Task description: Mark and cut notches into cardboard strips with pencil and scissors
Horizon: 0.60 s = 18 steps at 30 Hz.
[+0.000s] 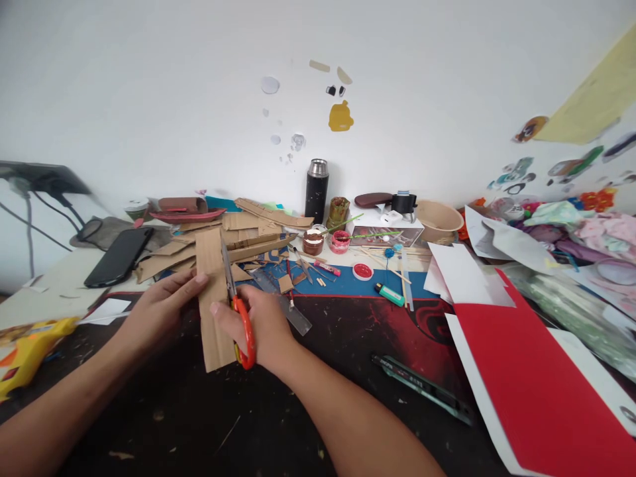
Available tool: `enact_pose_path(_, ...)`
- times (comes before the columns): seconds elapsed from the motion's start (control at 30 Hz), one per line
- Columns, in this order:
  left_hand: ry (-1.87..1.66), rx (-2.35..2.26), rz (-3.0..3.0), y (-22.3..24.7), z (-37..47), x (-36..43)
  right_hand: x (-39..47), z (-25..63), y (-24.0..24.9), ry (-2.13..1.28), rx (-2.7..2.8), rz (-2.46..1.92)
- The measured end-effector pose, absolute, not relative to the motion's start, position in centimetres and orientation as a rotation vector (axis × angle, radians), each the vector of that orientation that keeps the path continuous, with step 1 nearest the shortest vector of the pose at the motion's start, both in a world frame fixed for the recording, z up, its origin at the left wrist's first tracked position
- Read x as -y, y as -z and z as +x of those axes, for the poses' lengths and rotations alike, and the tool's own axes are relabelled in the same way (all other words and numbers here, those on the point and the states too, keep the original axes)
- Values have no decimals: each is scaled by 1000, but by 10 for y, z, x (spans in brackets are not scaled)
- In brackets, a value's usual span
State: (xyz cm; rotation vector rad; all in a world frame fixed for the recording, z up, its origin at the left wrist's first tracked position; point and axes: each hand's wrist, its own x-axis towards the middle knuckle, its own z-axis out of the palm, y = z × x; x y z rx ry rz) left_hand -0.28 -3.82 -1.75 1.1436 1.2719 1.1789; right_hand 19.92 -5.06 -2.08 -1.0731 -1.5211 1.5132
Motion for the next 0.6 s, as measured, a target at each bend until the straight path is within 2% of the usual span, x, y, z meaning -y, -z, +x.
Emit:
enact_pose_path(0.2, -1290, -1222, 952, 13, 3, 38, 50, 197, 25, -1581, 1450, -943)
enact_pose_path(0.37, -1465, -1190, 806, 9, 3, 35, 49, 196, 21, -1812, 1331, -844)
enact_pose_path(0.6, -1550, -1183, 758, 2, 3, 34, 53, 197, 17, -1904, 1410, -756)
